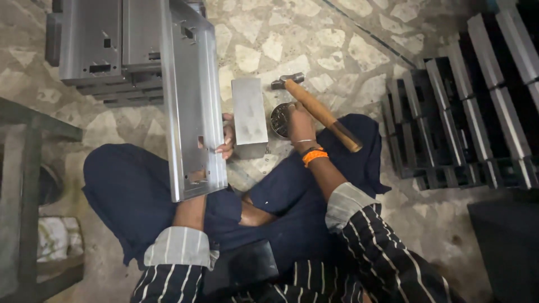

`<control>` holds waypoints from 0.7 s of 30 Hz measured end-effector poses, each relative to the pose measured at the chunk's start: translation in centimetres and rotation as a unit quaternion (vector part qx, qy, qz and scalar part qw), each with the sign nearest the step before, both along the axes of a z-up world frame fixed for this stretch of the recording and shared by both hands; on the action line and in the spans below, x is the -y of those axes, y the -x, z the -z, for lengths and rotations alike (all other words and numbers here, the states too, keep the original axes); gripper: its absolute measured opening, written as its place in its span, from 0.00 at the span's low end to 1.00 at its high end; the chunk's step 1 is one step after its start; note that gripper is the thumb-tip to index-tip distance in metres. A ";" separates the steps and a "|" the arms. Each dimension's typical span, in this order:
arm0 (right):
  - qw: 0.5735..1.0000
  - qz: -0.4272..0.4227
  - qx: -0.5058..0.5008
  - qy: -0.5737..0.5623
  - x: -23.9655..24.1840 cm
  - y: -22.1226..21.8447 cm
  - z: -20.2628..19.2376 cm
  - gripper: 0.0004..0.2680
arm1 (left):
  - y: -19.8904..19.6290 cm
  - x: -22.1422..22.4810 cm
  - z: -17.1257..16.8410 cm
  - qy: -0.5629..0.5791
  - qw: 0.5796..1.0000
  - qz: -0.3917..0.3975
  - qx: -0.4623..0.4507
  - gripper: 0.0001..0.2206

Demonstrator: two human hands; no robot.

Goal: The person manually assembles and adjusts metal components using a hammer and small pins on a production floor.

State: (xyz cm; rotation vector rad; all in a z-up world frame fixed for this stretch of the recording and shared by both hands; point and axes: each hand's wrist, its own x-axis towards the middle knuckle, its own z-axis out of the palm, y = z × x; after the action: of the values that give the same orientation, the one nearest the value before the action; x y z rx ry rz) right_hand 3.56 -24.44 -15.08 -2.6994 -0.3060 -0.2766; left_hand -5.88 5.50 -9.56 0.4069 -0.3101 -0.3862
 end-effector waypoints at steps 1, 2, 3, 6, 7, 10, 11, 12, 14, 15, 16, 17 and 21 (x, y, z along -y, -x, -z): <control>1.000 -0.002 -0.001 0.000 -0.2 0.0 0.0 0.07 | -0.3 0.0 0.7 0.000 1.000 -0.002 -0.001 0.41; 1.000 0.001 0.005 -0.002 -0.5 0.1 -0.1 0.08 | -0.5 -0.1 1.4 0.025 0.999 0.023 -0.009 0.40; 1.000 0.003 0.010 -0.005 -0.8 0.1 -0.1 0.09 | -0.7 -0.1 2.0 0.050 0.997 0.047 -0.017 0.41; 0.993 -0.063 0.102 0.007 -2.1 2.0 -3.5 0.19 | -3.5 -0.7 9.3 0.095 0.985 0.126 0.074 0.38; 0.993 -0.067 0.102 0.007 -1.9 2.2 -3.6 0.19 | -3.0 -0.5 8.7 0.095 0.985 0.123 0.074 0.38; 0.997 -0.065 -0.006 0.034 -1.2 1.9 -2.6 0.13 | 2.0 -4.8 7.6 0.091 0.989 0.108 0.040 0.35; 0.998 -0.040 -0.020 0.037 -0.8 1.4 -1.1 0.09 | 0.2 -4.4 7.1 0.096 0.990 0.104 0.026 0.35; 0.999 -0.014 -0.034 0.040 -0.4 0.9 0.5 0.06 | -1.4 -0.7 6.0 0.102 0.990 0.099 0.012 0.34; 0.999 -0.026 -0.007 0.029 -1.1 1.6 -2.4 0.04 | -1.3 -0.7 6.1 0.115 0.989 0.091 -0.017 0.33; 0.999 -0.034 0.018 0.018 -1.4 2.1 -3.8 0.03 | -1.0 -0.7 6.2 0.122 0.988 0.087 -0.033 0.33; 0.999 -0.036 0.019 0.019 -1.7 2.4 -4.6 0.03 | -1.1 -0.7 6.9 0.129 0.987 0.085 -0.047 0.32; 0.999 -0.034 0.009 -0.010 -1.9 2.7 -5.4 0.04 | -1.1 -0.5 7.6 0.137 0.985 0.083 -0.062 0.32; 1.000 0.013 -0.004 0.000 -0.9 1.7 -1.7 0.02 | -1.6 0.3 10.3 0.166 0.975 0.085 -0.122 0.31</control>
State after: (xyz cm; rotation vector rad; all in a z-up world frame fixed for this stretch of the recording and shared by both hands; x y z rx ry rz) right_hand 1.84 -23.53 -13.33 -2.7043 -0.2696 -0.2746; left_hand -4.31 5.17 -19.82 0.0020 -0.1649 -0.5369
